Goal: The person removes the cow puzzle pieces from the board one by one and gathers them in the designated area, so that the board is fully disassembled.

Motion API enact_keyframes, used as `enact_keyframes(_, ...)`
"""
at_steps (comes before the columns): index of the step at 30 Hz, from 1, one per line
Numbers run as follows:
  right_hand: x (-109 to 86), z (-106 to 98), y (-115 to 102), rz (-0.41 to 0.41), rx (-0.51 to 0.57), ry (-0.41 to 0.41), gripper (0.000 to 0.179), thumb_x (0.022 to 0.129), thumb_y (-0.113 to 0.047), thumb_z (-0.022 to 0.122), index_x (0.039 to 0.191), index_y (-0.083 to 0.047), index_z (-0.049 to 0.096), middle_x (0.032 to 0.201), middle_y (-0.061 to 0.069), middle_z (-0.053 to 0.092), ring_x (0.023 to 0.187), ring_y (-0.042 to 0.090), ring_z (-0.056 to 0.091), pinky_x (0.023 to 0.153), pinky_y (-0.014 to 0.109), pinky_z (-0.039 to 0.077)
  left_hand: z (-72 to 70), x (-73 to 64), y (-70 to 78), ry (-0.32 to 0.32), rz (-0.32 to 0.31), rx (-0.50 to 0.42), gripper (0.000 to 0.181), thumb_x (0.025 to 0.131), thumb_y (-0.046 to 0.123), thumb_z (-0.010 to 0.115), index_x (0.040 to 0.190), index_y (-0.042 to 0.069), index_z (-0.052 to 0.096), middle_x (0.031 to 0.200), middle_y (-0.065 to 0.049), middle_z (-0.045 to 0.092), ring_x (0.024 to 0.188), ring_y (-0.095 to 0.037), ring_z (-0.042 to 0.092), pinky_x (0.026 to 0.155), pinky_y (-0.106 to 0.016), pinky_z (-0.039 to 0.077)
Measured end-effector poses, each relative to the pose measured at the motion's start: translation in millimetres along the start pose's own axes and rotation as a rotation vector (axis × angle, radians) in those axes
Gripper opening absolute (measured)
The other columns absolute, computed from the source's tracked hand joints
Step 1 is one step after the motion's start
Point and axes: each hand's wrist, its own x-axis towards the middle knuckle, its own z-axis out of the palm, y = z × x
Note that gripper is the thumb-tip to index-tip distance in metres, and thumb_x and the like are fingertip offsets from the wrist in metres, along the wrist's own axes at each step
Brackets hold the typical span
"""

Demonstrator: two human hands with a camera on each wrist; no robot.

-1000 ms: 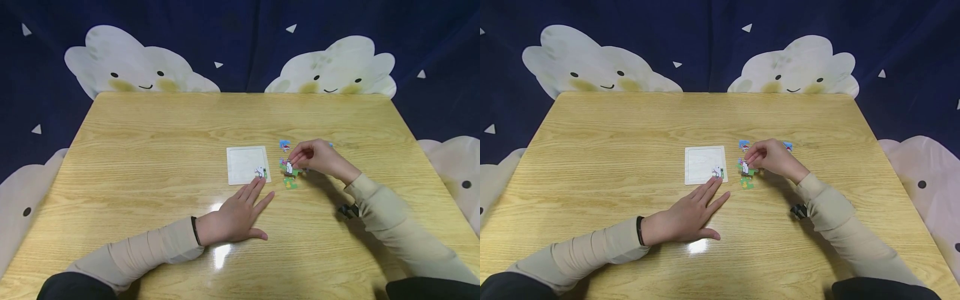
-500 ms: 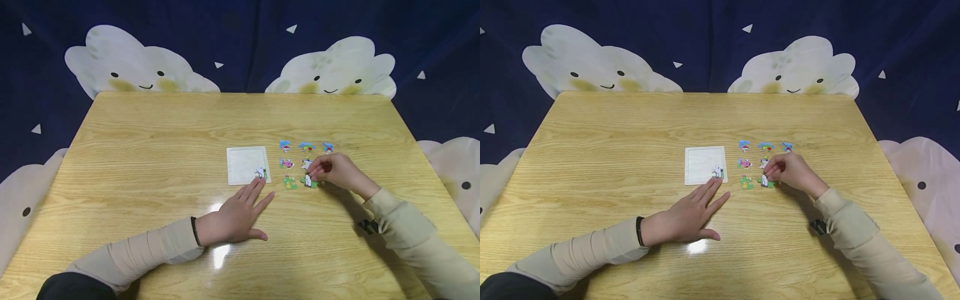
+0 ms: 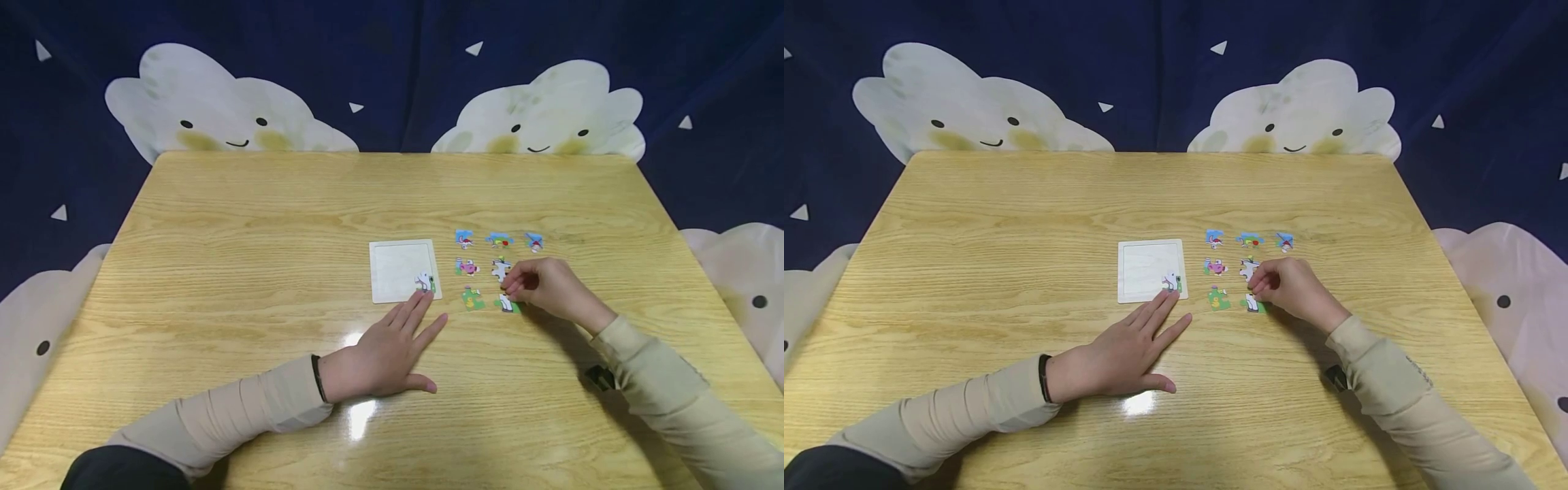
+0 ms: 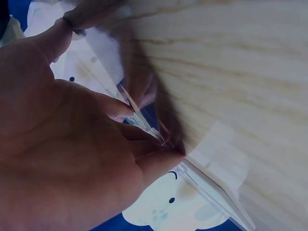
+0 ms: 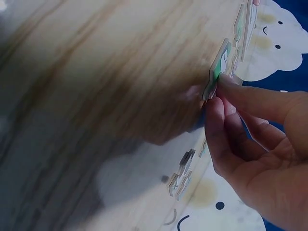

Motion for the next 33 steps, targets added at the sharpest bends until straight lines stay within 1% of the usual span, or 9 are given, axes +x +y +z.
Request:
enact_keyframes(7, -0.1, -2.1, -1.4, 0.004, 0.012, 0.005, 0.015, 0.080, 0.009, 0.074, 0.088, -0.004, 0.074, 0.078, -0.001, 0.069, 0.071, 0.013, 0.065, 0.063, 0.020, 0.052, -1.0, 1.0, 0.5, -0.023, -0.004, -0.028, 0.097, 0.090, 0.072, 0.041, 0.158, 0.010, 0.012, 0.160, -0.026, 0.002, 0.148, -0.036, 0.004, 0.118, -0.039, 0.015)
enact_keyframes(11, 5.9, -2.1, -6.7, -0.004, 0.044, 0.000, 0.014, 0.081, 0.008, 0.074, 0.089, -0.004, 0.074, 0.079, 0.000, 0.070, 0.072, 0.014, 0.067, 0.063, 0.021, 0.053, -1.2, 1.3, 0.3, -0.029, -0.005, -0.041, 0.097, 0.090, 0.072, 0.042, 0.158, 0.009, 0.011, 0.160, -0.026, 0.001, 0.148, -0.036, 0.003, 0.118, -0.039, 0.015)
enact_keyframes(14, 15.1, -0.2, -15.3, -0.011, 0.080, -0.014, 0.011, 0.084, 0.006, 0.072, 0.091, -0.002, 0.074, 0.081, 0.003, 0.070, 0.074, 0.017, 0.067, 0.063, 0.022, 0.053, -1.0, 1.1, 0.3, -0.020, -0.004, -0.039, 0.097, 0.090, 0.072, 0.042, 0.158, 0.009, 0.012, 0.160, -0.026, 0.002, 0.148, -0.037, 0.004, 0.118, -0.039, 0.015)
enact_keyframes(18, 32.1, 4.5, -31.1, -0.050, 0.098, -0.015, 0.010, 0.086, 0.006, 0.070, 0.093, -0.001, 0.074, 0.084, 0.008, 0.072, 0.075, 0.019, 0.068, 0.065, 0.024, 0.053, -0.4, 0.3, 0.3, 0.003, -0.002, -0.029, 0.098, 0.090, 0.072, 0.043, 0.158, 0.008, 0.015, 0.160, -0.027, 0.004, 0.148, -0.038, 0.006, 0.118, -0.039, 0.017)
enact_keyframes(21, 45.7, 9.7, -44.0, -0.079, 0.098, -0.017, 0.011, 0.086, 0.006, 0.071, 0.094, 0.000, 0.074, 0.086, 0.009, 0.073, 0.076, 0.019, 0.069, 0.066, 0.026, 0.054, 0.0, -0.8, 0.2, 0.018, 0.000, -0.023, 0.097, 0.090, 0.072, 0.043, 0.158, 0.008, 0.016, 0.160, -0.027, 0.006, 0.148, -0.038, 0.007, 0.118, -0.039, 0.018)
enact_keyframes(25, 61.5, 18.6, -59.0, -0.079, 0.118, -0.040, 0.011, 0.086, 0.004, 0.072, 0.096, 0.001, 0.074, 0.086, 0.007, 0.073, 0.077, 0.019, 0.069, 0.067, 0.027, 0.054, 0.7, -4.7, -0.4, 0.030, -0.001, -0.028, 0.097, 0.089, 0.071, 0.044, 0.157, 0.008, 0.017, 0.160, -0.027, 0.007, 0.148, -0.039, 0.007, 0.118, -0.039, 0.017)
enact_keyframes(30, 75.6, 30.7, -68.5, -0.100, 0.130, -0.080, 0.012, 0.084, 0.004, 0.074, 0.096, 0.002, 0.073, 0.086, 0.008, 0.073, 0.076, 0.019, 0.068, 0.067, 0.030, 0.054, 2.8, -13.5, -2.5, 0.027, -0.006, -0.039, 0.097, 0.089, 0.071, 0.045, 0.157, 0.007, 0.018, 0.159, -0.028, 0.006, 0.148, -0.038, 0.007, 0.118, -0.039, 0.015)
enact_keyframes(33, 82.0, 36.9, -71.2, -0.110, 0.125, -0.094, 0.012, 0.083, 0.002, 0.075, 0.095, 0.002, 0.074, 0.086, 0.008, 0.073, 0.075, 0.017, 0.068, 0.068, 0.030, 0.054, 4.8, -18.1, -3.9, 0.037, -0.005, -0.046, 0.096, 0.089, 0.070, 0.047, 0.157, 0.007, 0.020, 0.159, -0.029, 0.008, 0.147, -0.039, 0.009, 0.118, -0.040, 0.016)
